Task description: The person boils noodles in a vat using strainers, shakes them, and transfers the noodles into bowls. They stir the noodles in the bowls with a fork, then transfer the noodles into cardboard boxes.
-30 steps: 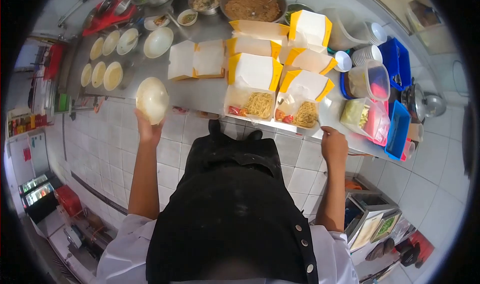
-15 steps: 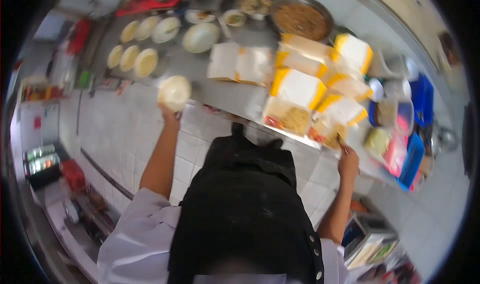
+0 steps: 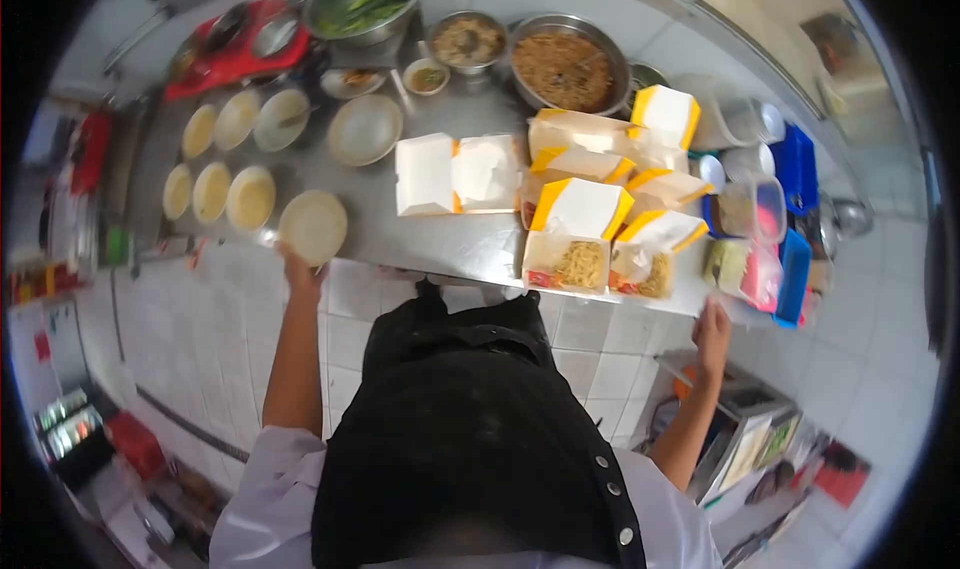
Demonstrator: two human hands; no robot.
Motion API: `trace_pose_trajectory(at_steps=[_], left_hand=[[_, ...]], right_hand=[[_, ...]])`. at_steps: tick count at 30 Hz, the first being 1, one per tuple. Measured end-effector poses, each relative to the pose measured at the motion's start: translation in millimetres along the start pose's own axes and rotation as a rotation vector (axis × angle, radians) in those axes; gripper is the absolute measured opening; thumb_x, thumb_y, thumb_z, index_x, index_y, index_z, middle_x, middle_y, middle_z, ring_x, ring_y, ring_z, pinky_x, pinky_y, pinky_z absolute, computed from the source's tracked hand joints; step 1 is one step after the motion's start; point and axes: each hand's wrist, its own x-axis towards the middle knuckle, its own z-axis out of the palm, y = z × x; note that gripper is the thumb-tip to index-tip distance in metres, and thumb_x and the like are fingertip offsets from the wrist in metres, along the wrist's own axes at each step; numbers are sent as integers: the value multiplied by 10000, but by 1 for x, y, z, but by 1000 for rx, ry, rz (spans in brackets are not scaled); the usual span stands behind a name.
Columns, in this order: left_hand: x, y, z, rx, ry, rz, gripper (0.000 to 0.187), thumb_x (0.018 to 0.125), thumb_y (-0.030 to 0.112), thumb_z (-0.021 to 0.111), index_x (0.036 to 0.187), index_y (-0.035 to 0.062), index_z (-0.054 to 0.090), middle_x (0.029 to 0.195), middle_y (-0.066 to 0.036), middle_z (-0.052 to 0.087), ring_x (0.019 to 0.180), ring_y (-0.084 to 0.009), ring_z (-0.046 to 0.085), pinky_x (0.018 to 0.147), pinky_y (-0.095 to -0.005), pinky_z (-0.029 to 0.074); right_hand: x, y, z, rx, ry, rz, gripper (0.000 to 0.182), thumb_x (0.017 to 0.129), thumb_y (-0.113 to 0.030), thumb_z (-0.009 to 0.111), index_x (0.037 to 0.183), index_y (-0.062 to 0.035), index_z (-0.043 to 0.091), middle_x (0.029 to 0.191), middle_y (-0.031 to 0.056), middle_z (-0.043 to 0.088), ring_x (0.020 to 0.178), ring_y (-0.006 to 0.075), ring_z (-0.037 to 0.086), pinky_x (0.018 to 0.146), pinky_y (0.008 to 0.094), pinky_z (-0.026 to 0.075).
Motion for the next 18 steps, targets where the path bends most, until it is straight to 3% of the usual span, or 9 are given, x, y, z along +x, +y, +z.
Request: trace_pose_trajectory(at_steps=[3, 5, 7, 8, 10, 12, 13, 15, 18], left_hand=[[14, 16, 5, 65, -38, 7, 735, 929, 741, 364, 1299, 123, 512, 1130, -96, 628, 890, -205, 621, 751, -356, 533], [20, 21, 3, 149, -52, -12, 757, 935, 740, 353, 1392, 144, 452, 1335, -90, 535, 1192, -277, 534, 904, -432, 498], [21, 24, 0, 147, -87, 4, 775, 939, 734, 350, 1408, 123, 435, 1357, -106, 517, 1225, -291, 512, 934, -455, 486], [19, 24, 2, 145, -129, 21, 793, 943, 729, 348, 1423, 101, 417, 1380, -122, 499, 1258, -305, 490, 965, -479, 474], [5, 26, 4, 150, -124, 37, 782, 956, 710, 345, 1432, 92, 405, 1370, -130, 509, 1231, -303, 522, 978, -466, 477], [0, 20, -4, 150, -172, 46, 702, 990, 653, 336, 1401, 92, 437, 1314, -132, 539, 1133, -289, 583, 926, -425, 500], [-1, 14, -10, 149, -175, 40, 702, 990, 653, 336, 1401, 92, 437, 1314, -132, 539, 1133, -289, 583, 926, -425, 500], [-8, -5, -26, 263, -172, 72, 625, 1016, 585, 345, 1352, 74, 475, 1232, -146, 572, 1034, -262, 620, 853, -386, 511], [-30, -51, -56, 412, -147, 40, 565, 1025, 523, 373, 1296, 45, 505, 1170, -158, 583, 997, -264, 620, 804, -381, 505]], right_hand=[[-21, -43, 64, 1, -5, -58, 359, 1031, -360, 519, 727, -174, 479, 588, -100, 362, 495, 17, 292, 448, 225, 203], [-28, -67, 108, -4, -8, -68, 381, 1039, -359, 509, 713, -166, 464, 573, -91, 370, 473, 14, 279, 437, 223, 194], [-24, -80, 143, 15, -24, -205, 371, 1046, -314, 497, 748, -93, 512, 595, -44, 381, 536, 51, 367, 490, 258, 312], [-20, -89, 160, 13, -28, -208, 371, 1046, -314, 497, 748, -93, 512, 595, -44, 381, 536, 51, 367, 490, 258, 312], [-8, -109, 193, -278, -16, -494, 280, 1011, -248, 533, 886, -4, 589, 737, 81, 535, 679, 206, 500, 638, 368, 408], [6, -135, 213, -587, 12, -768, 239, 983, -213, 555, 934, 19, 589, 942, 169, 618, 863, 339, 572, 772, 442, 440], [12, -148, 222, -593, 13, -766, 239, 983, -213, 555, 934, 19, 589, 942, 169, 618, 863, 339, 572, 772, 442, 440], [21, -164, 234, -718, 8, -1031, 216, 959, -200, 574, 923, 13, 583, 1071, 173, 627, 990, 372, 571, 845, 447, 444], [36, -161, 237, -731, -103, -1070, 175, 953, -180, 580, 928, -7, 594, 999, 170, 627, 987, 368, 576, 885, 453, 436]])
